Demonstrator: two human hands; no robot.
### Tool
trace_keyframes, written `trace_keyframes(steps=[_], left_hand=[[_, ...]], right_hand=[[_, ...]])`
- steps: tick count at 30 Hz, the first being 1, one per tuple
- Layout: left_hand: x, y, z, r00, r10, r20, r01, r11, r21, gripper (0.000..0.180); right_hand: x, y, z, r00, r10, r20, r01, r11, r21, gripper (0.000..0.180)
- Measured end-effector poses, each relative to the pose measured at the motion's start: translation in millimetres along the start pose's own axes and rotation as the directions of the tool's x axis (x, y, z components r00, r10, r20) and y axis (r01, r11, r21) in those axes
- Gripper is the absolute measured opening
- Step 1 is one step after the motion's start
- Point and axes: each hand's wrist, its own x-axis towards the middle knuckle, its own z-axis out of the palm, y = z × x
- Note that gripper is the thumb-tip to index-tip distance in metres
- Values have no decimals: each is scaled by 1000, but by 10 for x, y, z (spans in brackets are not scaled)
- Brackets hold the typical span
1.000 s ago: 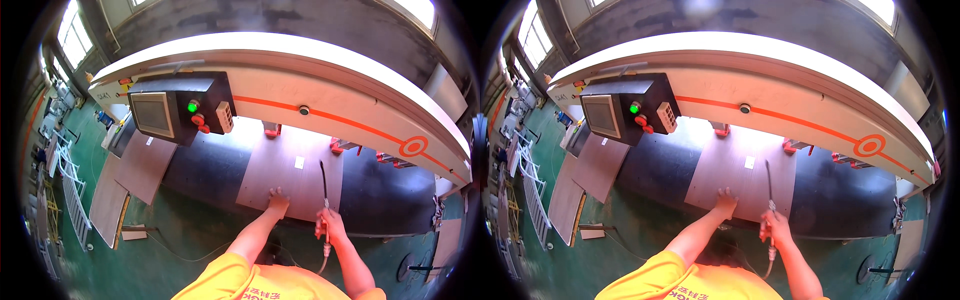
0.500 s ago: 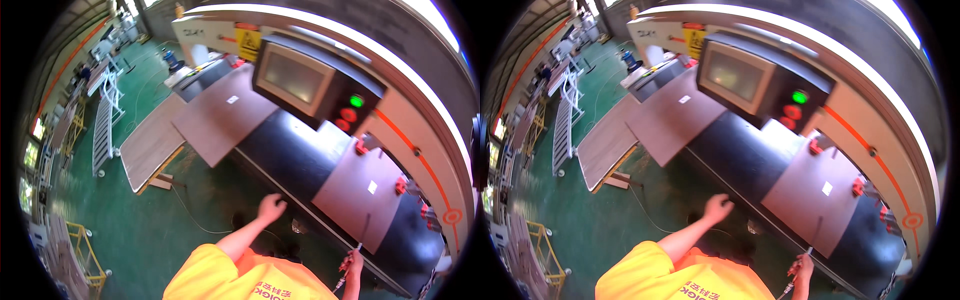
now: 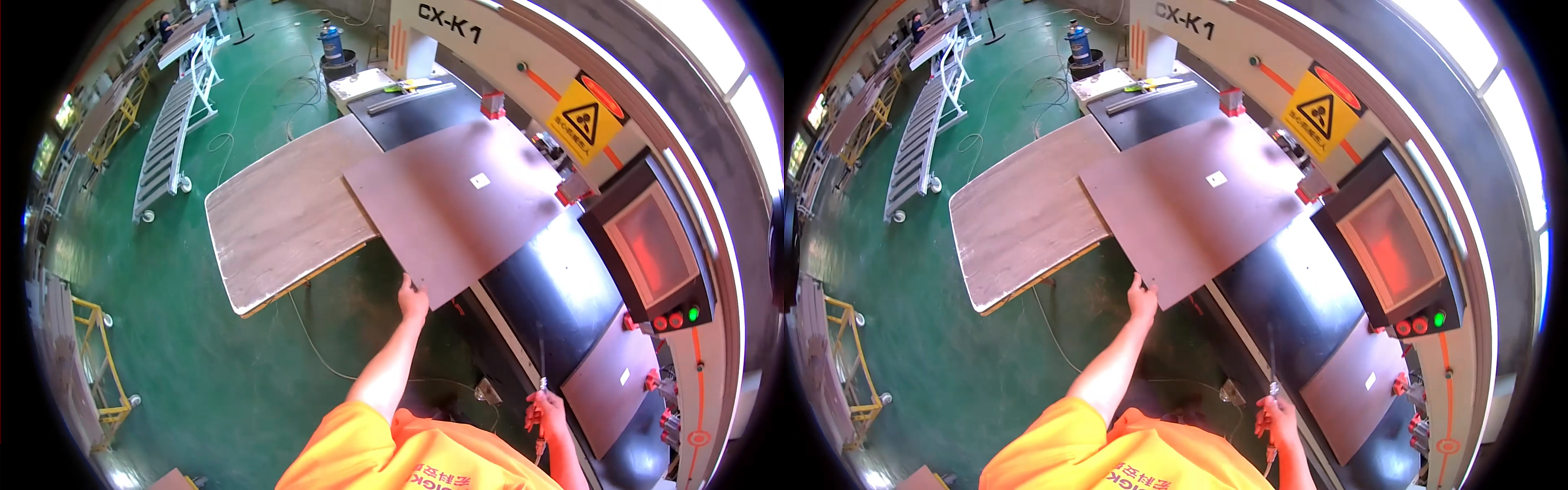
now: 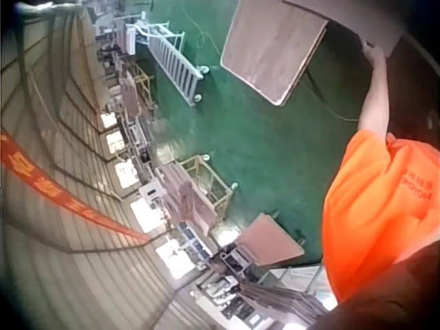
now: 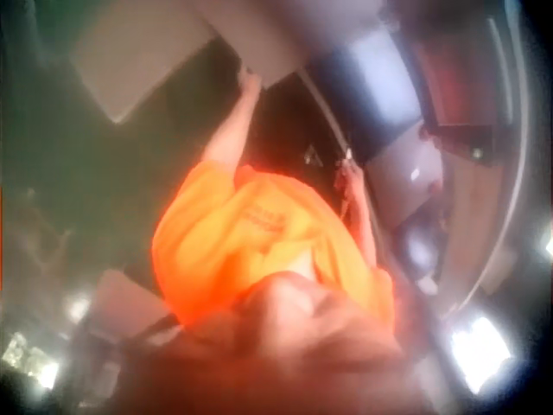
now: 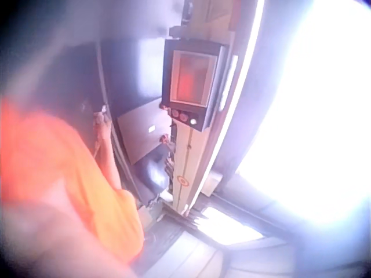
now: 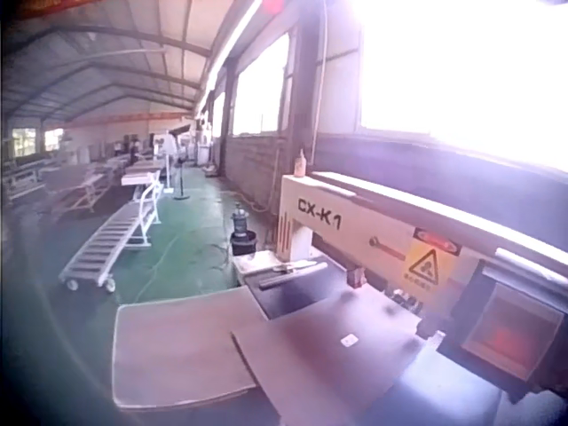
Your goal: The person picks up wooden panels from a stack, places them onto a machine for processing, uses an air blow gun to clean dust from the panels, and stacks the finished items onto a cart.
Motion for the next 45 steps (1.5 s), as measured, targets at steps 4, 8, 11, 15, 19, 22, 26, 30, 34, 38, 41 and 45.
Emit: trace_keyframes(steps=[4, 8, 11, 15, 19, 22, 26, 30, 34, 38, 41, 45], left_hand=[[-3, -32, -510, 991, 45, -126, -53, 997, -63, 37], [281, -171, -2146, 794, -23, -608, 20, 1000, -12, 34], [110, 280, -3090, 605, 8, -796, -104, 992, -69, 55], [-591, -279, -2256, 858, -508, -76, 404, 759, -510, 57], [-1213, 4, -660, 898, -398, 186, 400, 565, -722, 57], [-1115, -270, -805, 916, -378, -136, 225, 762, -607, 46], [-1253, -188, -1711, 931, -365, -14, 311, 814, -491, 36], [-1678, -223, -2869, 852, -523, -26, 477, 796, -373, 51], [-2070, -278, -3585, 774, -630, -61, 587, 751, -304, 62], [-2064, 157, -3586, 805, -578, -134, 569, 816, -104, 62], [-1755, 403, -3499, 845, -521, -119, 521, 853, -36, 58], [-1155, 1007, -3053, 954, -266, -136, 288, 940, 183, 51]], right_hand=[[151, -180, 385, 994, 39, 103, -30, 996, -82, 35], [369, -396, 472, 985, 37, 171, -6, 984, -175, 34], [626, -319, 276, 992, 52, 117, -48, 998, -36, 35], [972, -474, 343, 998, 49, 43, -56, 982, 181, 34], [969, -738, 499, 936, 104, 336, -33, 977, -211, 32], [1087, -827, 597, 909, 114, 402, 63, 914, -401, 33], [1425, -1225, 609, 938, -58, 343, 183, 921, -344, 32], [1924, -1317, 726, 816, -476, 328, 574, 600, -557, 31], [2050, -1396, 966, 885, -200, 422, 425, 716, -554, 31], [1966, -1148, 1240, 816, -183, 548, 501, 697, -513, 29], [1872, -1201, 1107, 827, -312, 468, 538, 680, -498, 30], [1652, -1222, 742, 872, -368, 322, 487, 718, -498, 30]])
